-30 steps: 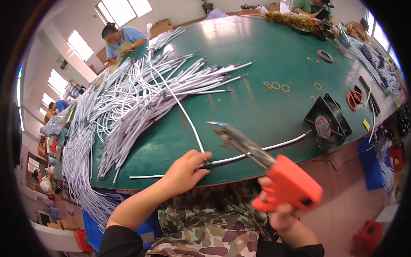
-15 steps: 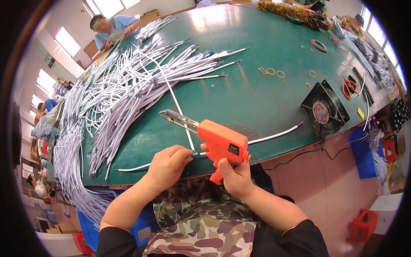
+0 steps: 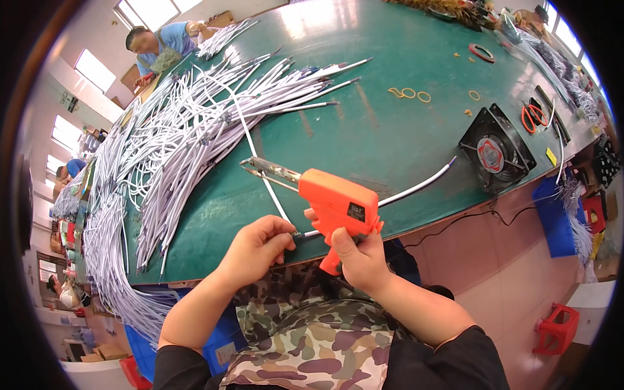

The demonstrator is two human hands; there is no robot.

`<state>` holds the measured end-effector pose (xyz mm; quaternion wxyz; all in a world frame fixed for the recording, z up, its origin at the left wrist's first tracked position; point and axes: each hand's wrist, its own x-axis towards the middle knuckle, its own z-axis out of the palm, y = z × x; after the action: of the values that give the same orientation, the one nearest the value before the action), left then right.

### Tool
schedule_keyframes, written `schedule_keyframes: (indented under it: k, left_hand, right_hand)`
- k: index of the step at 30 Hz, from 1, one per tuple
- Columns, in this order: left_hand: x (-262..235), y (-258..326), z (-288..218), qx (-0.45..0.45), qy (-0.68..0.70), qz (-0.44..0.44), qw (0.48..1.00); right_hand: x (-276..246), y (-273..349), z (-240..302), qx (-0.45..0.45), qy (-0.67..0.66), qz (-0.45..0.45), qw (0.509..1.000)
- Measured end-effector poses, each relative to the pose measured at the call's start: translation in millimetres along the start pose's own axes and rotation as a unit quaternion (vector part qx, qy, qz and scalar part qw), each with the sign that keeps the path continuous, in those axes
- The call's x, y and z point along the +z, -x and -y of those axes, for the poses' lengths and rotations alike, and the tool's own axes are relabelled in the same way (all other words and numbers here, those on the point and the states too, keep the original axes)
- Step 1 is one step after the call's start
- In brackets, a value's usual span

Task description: The person solders electrical cables to connectors by hand using a soldering gun and solder wire, assembling them at a workbench.

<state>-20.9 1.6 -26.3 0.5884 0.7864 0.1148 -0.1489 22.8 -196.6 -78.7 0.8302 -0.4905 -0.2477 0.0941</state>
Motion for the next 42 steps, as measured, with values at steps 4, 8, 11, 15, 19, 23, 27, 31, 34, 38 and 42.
schedule_keyframes:
  k: [4, 8, 11, 15, 19, 23, 27, 31, 34, 38, 42]
  left_hand:
    - [9, 5, 10, 0.258, -0.257, -0.103, 0.926]
    - [7, 10, 11, 0.233, -0.266, -0.127, 0.927]
    - [3, 11, 16, 0.295, -0.248, -0.110, 0.916]
    - [-1, 8, 28, 0.397, -0.342, -0.135, 0.841]
    - [2, 7, 21, 0.422, -0.421, -0.113, 0.795]
    - [2, 4, 9, 0.413, -0.458, -0.087, 0.783]
    - [0, 3, 5, 0.407, -0.488, -0.053, 0.770]
    - [0, -1, 7, 0.426, -0.483, -0.050, 0.763]
    - [-1, -5, 13, 0.451, -0.481, -0.049, 0.750]
    - [1, -6, 14, 0.454, -0.463, -0.060, 0.759]
    - [0, -7, 15, 0.464, -0.456, -0.058, 0.757]
  right_hand:
    - [1, 11, 5, -0.019, -0.015, 0.008, 1.000]
    - [-11, 30, 16, -0.009, -0.014, 0.005, 1.000]
    - [-22, 43, 25, -0.024, -0.002, 0.002, 1.000]
    - [-37, 67, 33, 0.021, 0.021, 0.006, 1.000]
    - [-35, 80, 37, 0.075, 0.021, -0.046, 0.996]
    - [-38, 85, 39, 0.071, 0.021, -0.042, 0.996]
    - [-45, 95, 43, 0.093, 0.022, -0.017, 0.995]
    - [-57, 106, 42, 0.093, 0.086, 0.031, 0.991]
    - [-64, 110, 35, 0.042, 0.168, 0.037, 0.984]
    - [-69, 121, 29, 0.006, 0.244, 0.066, 0.967]
    - [-73, 131, 23, -0.005, 0.292, 0.079, 0.953]
